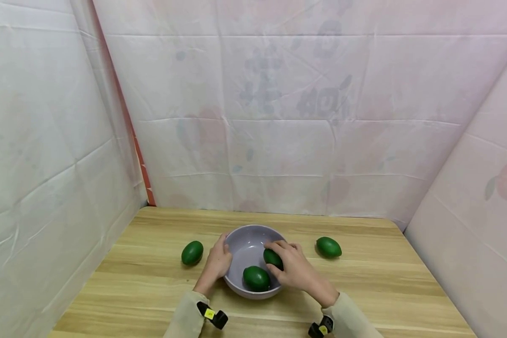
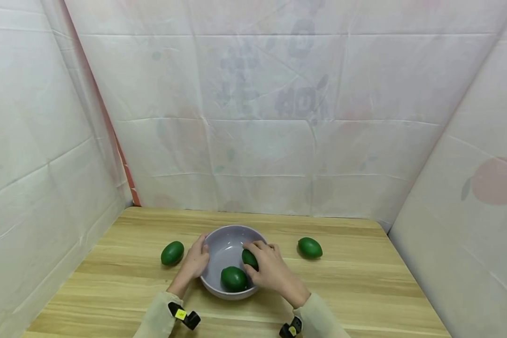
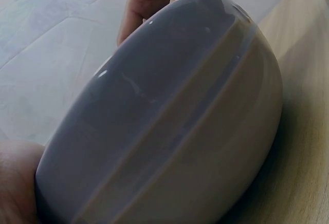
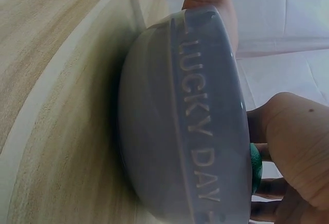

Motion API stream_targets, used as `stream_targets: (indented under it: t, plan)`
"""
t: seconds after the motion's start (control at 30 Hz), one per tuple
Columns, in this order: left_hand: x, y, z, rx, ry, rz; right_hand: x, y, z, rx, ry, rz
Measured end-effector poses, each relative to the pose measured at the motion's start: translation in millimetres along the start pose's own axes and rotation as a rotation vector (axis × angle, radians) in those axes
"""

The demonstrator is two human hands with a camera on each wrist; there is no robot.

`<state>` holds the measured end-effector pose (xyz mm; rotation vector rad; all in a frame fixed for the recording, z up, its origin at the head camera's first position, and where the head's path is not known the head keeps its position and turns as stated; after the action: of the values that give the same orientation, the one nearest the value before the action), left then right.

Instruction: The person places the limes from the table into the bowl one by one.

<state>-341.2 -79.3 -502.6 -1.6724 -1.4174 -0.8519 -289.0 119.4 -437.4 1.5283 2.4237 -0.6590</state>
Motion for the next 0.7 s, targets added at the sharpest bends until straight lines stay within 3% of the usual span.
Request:
stream_targets:
  t: [0.33, 0.7]
  plan:
    - [0.9, -0.7, 0.3, 0.007, -0.012, 0.021, 1.8, 0.7, 3.1, -0.022, -0.011, 0.004]
    - [-0.5, 0.6, 0.9, -0.004, 0.000, 0.001, 2.3, 3.2, 5.5, -0.031, -0.003, 0.001]
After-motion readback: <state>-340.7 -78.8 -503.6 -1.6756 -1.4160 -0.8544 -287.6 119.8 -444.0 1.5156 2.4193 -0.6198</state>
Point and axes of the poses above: each hand's wrist, its own y-axis away from the middle knuckle, its own z-axis out of the palm, x = y × z, the point moved 8 cm from there along -y, towards the middle knuckle, and after that the axes turned 8 degrees about z, right-handed, at the moved point
